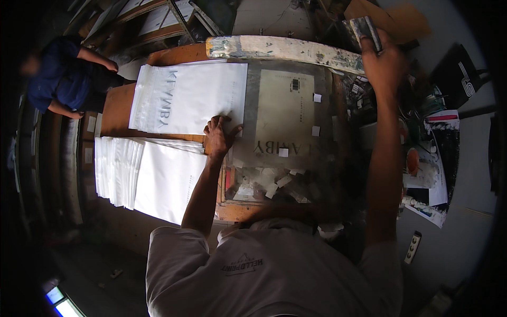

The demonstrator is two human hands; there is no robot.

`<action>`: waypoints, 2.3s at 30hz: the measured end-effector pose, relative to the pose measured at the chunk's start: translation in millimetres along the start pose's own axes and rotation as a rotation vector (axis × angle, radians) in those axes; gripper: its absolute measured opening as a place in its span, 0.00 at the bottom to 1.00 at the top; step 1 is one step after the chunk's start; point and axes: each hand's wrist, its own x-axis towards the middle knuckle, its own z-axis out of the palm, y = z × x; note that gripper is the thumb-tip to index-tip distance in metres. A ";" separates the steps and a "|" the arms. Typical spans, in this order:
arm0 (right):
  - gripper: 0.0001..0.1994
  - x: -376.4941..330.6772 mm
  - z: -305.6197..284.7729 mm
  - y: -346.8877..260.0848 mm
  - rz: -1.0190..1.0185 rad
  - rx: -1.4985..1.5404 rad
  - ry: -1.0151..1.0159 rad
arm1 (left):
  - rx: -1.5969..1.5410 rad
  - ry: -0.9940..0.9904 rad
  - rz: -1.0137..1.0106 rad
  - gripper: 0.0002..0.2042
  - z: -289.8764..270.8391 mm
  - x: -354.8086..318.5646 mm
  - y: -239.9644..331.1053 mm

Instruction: The person uses a squeegee to pull ink across a screen-printing frame, then places a white fabric sheet under the frame and presses it to transfer the print. The person repeats this cycle multiple times, stacking printed sheets to the side.

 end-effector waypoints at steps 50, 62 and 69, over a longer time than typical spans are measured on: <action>0.12 6.2 -8.4 -10.6 -0.108 0.086 0.027 | 0.160 -0.314 0.427 0.38 54.5 -31.5 102.0; 0.13 8.5 -8.9 -11.2 -0.082 0.107 -0.014 | 0.183 -0.361 0.421 0.40 53.2 -35.9 103.7; 0.13 8.6 -11.8 -11.3 -0.080 0.067 -0.023 | 0.176 -0.430 0.444 0.39 45.7 -29.9 103.0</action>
